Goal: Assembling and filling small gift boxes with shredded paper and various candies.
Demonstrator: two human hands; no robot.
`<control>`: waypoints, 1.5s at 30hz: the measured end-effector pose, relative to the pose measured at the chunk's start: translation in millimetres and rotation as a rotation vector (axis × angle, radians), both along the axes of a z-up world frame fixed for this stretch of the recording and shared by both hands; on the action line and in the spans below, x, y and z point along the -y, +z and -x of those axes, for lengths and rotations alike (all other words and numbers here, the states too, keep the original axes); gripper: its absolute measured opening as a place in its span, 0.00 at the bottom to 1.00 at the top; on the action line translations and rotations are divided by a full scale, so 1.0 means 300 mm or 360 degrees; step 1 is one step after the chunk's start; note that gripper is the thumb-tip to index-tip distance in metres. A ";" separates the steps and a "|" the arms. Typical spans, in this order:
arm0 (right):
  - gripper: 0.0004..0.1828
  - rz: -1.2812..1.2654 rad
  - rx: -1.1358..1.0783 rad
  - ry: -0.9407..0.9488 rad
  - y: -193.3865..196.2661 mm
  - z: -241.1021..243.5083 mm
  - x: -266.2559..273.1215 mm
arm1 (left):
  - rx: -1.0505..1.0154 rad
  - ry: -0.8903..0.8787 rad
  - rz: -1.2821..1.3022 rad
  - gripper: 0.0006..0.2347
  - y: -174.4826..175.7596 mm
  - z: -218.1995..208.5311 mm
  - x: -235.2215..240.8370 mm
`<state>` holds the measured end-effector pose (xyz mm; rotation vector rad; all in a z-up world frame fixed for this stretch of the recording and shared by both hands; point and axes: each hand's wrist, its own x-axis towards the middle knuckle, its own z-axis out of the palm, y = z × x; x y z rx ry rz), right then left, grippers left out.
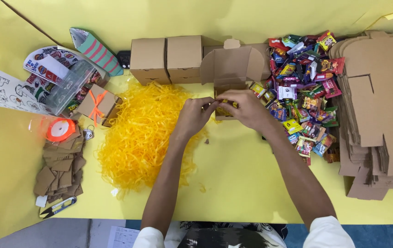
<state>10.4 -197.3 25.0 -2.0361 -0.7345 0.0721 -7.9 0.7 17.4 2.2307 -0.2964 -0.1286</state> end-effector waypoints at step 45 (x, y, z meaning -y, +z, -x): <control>0.12 0.0363 0.0452 -0.0264 -0.050 -0.032 0.071 | 0.0153 -0.0050 -0.0268 0.07 -0.079 -0.036 -0.063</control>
